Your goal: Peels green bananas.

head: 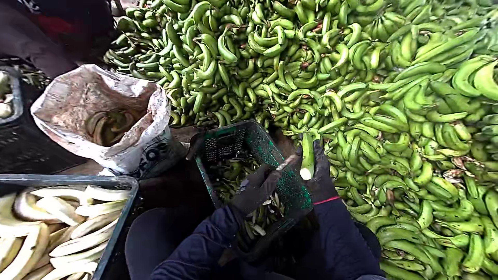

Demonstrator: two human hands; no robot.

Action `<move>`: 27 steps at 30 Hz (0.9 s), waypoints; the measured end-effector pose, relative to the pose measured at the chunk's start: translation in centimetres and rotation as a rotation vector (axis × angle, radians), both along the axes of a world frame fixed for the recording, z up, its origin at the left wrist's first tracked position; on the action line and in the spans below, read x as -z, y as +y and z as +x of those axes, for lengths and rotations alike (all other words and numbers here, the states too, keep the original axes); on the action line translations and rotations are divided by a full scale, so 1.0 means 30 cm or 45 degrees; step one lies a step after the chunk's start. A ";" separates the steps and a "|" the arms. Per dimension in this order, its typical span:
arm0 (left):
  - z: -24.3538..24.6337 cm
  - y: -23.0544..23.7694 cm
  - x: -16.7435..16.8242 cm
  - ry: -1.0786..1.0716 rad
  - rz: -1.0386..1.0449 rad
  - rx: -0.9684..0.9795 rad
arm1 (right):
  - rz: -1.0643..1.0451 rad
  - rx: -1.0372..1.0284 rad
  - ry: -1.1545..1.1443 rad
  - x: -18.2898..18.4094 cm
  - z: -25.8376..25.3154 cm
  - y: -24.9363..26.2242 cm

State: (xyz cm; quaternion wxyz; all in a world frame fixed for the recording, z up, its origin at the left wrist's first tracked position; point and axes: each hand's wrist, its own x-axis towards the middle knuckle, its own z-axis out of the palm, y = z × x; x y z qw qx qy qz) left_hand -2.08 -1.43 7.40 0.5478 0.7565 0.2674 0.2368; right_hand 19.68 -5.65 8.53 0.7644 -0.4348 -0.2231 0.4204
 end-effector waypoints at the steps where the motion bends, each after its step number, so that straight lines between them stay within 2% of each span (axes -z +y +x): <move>1: 0.001 0.003 -0.022 -0.001 0.130 0.031 | 0.007 0.013 -0.053 0.021 0.001 -0.002; 4: 0.010 -0.012 -0.043 0.058 0.354 0.096 | 0.018 -0.055 -0.080 0.074 -0.001 0.002; 8: 0.022 0.002 -0.020 0.163 0.413 0.100 | 0.125 -0.236 0.032 0.126 -0.015 0.007; 11: 0.033 0.048 0.048 0.270 0.571 -0.033 | -0.048 -0.159 0.054 0.171 -0.075 0.002; 13: 0.033 0.091 0.095 0.342 0.656 -0.188 | -0.142 -0.259 0.223 0.196 -0.125 0.000; 16: 0.015 0.162 0.145 0.343 0.575 -0.433 | -0.229 -0.503 0.366 0.188 -0.196 -0.038; 19: -0.025 0.196 0.135 0.261 0.314 -0.568 | -0.203 -0.543 0.150 0.217 -0.174 -0.091; 21: -0.044 0.167 0.105 0.319 0.231 -0.468 | -0.200 -0.504 0.166 0.275 -0.098 -0.118; 24: -0.085 0.141 0.075 0.701 0.227 -0.112 | -0.256 -0.325 0.134 0.286 -0.036 -0.126; 25: -0.124 0.141 0.050 0.734 0.243 -0.081 | -0.281 -0.271 0.089 0.273 -0.026 -0.129; 27: -0.244 0.160 0.012 0.648 0.424 -0.215 | -0.296 -0.246 0.073 0.259 -0.002 -0.131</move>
